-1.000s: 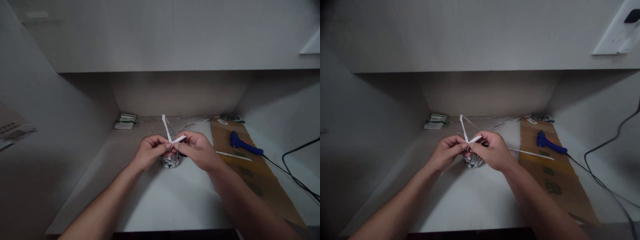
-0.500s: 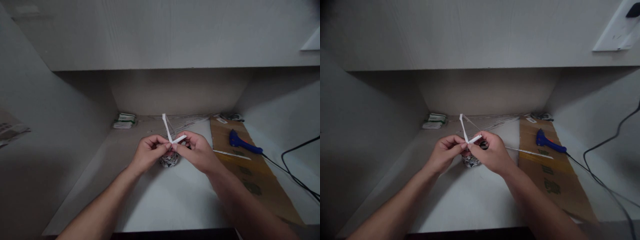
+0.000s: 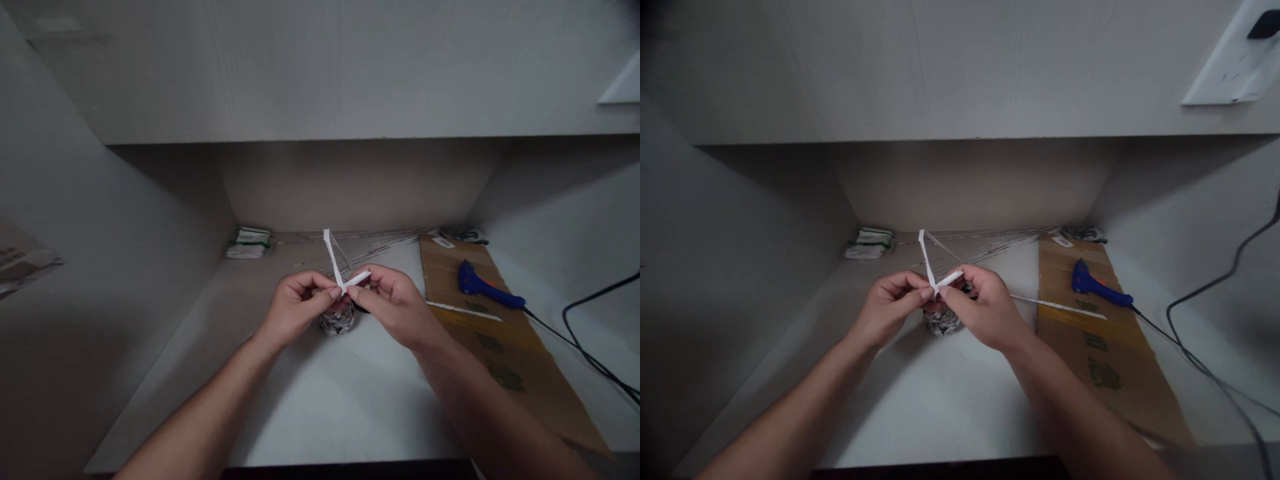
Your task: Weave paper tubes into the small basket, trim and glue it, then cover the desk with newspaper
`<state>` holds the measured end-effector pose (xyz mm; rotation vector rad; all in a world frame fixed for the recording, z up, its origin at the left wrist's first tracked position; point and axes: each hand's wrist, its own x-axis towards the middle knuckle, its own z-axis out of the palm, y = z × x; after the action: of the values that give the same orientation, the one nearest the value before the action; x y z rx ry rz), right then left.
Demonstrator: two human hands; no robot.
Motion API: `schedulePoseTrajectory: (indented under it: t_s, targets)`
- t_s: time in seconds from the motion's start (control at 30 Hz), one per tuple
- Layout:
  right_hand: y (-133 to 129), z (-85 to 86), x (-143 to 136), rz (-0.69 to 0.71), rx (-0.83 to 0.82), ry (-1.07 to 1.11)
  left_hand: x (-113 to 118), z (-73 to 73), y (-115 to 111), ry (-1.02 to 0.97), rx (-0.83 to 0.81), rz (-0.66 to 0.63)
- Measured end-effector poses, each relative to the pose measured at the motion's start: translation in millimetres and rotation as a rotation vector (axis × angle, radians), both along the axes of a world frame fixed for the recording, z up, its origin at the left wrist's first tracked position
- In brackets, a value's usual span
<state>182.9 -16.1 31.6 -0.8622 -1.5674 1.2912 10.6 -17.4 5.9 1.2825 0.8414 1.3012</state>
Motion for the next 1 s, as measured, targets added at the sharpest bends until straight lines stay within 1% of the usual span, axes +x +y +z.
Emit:
schedulePoseTrajectory:
  t_s: [0.2, 0.33, 0.5, 0.77, 0.9, 1.0]
  targets:
    - [0.4, -3.6, -0.5, -0.054, 0.013, -0.026, 1.3, 4.0, -2.9, -0.008, 0.017, 0.003]
    - [0.8, -3.2, -1.3, -0.039, -0.011, 0.016, 2.0, 5.5, -3.2, -0.005, 0.017, 0.011]
    - [-0.6, -1.9, -2.4, -0.029, -0.057, 0.067, 2.3, 3.5, -2.5, 0.01, 0.018, 0.02]
    - [-1.3, -0.9, -4.5, -0.037, -0.088, 0.093, 2.2, 2.7, -1.9, 0.019, 0.023, 0.019]
    - [-0.5, -1.3, -3.9, -0.01, -0.033, 0.06, 1.0, -0.5, 0.2, 0.016, 0.011, 0.017]
    - [0.0, -4.2, -3.1, -0.053, 0.043, -0.017, 0.3, -1.2, 0.8, 0.002, 0.01, 0.015]
